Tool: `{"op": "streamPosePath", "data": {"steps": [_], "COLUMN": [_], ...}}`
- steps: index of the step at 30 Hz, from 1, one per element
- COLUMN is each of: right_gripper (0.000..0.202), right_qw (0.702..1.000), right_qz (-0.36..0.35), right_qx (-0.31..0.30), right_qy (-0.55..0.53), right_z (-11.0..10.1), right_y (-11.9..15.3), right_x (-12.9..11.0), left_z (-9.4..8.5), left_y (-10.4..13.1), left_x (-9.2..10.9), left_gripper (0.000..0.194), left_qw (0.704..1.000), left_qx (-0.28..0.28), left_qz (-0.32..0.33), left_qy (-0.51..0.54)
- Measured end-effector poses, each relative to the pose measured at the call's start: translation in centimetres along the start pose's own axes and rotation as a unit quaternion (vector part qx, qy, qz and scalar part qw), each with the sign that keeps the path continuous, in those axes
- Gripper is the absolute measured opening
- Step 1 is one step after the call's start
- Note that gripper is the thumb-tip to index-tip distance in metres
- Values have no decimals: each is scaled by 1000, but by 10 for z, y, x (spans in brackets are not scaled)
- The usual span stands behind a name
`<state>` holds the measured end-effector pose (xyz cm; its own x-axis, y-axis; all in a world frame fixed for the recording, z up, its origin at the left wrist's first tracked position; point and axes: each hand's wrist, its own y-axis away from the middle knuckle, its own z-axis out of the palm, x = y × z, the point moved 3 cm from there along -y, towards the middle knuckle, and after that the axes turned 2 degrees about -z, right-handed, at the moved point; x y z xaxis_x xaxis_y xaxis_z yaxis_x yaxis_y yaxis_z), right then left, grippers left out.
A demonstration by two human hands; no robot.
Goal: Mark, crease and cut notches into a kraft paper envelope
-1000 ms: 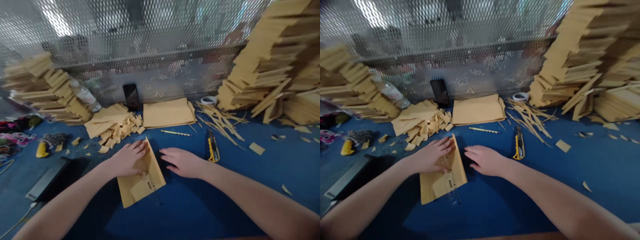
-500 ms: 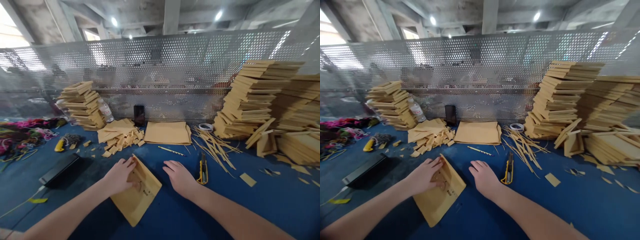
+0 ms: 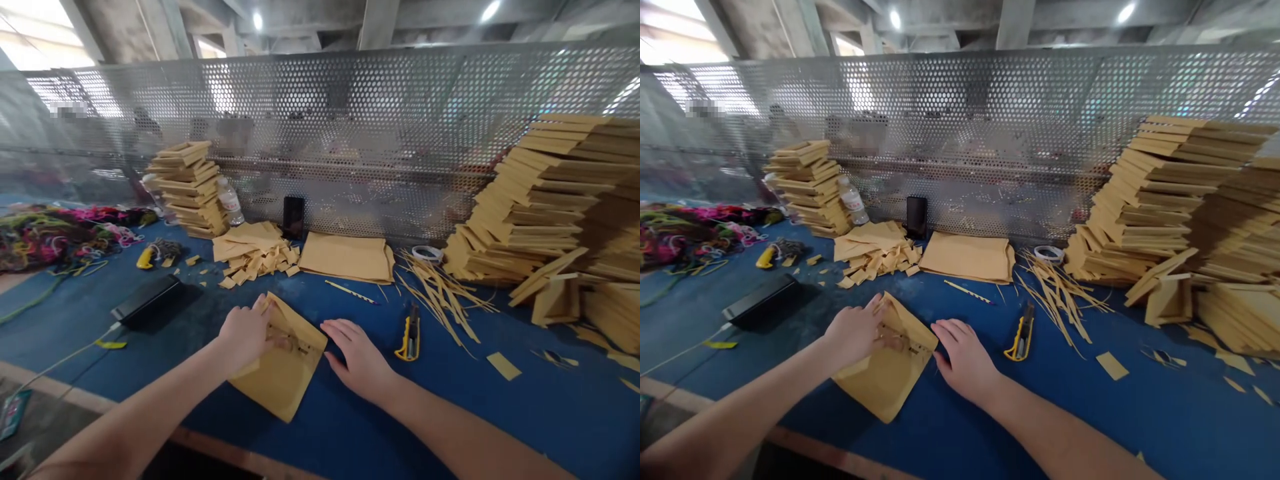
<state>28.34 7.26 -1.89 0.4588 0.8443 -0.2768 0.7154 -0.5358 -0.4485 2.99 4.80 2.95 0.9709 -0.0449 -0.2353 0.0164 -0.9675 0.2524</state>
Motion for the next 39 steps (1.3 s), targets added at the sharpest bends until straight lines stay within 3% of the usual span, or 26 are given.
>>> {"op": "streamPosePath", "data": {"steps": [5,8,12,15,18,23,27,32,36,39], "right_gripper": [44,40,31,30,27,22,21,24,32,38], "right_qw": [999,998,996,996,996,994,994,991,978,969], "right_qz": [-38,-59,-70,-58,-39,13,21,67,138,168], "right_qx": [10,25,43,60,76,99,87,73,56,26], "right_qy": [9,18,31,36,36,47,59,91,143,181], "right_z": [2,2,5,8,13,23,20,-5,-26,-30], "right_y": [-2,-5,-12,-19,-28,-49,-54,-36,-16,-9], "right_x": [-1,-3,-2,4,11,21,22,29,50,69], "left_z": [-6,-12,-18,-17,-7,11,15,16,16,17], "left_y": [-6,-15,-30,-39,-48,-58,-58,-55,-48,-43], "left_x": [-4,-7,-5,-5,-13,-29,-29,-22,-15,-9], "left_gripper": [79,58,37,35,36,43,44,45,44,49], "left_qw": [999,996,982,953,929,916,914,916,912,904], "left_qx": [47,81,101,123,140,160,163,156,151,144], "left_qz": [0,29,162,277,340,355,354,351,365,386], "left_qy": [-1,-7,-4,17,45,97,118,116,113,111]}}
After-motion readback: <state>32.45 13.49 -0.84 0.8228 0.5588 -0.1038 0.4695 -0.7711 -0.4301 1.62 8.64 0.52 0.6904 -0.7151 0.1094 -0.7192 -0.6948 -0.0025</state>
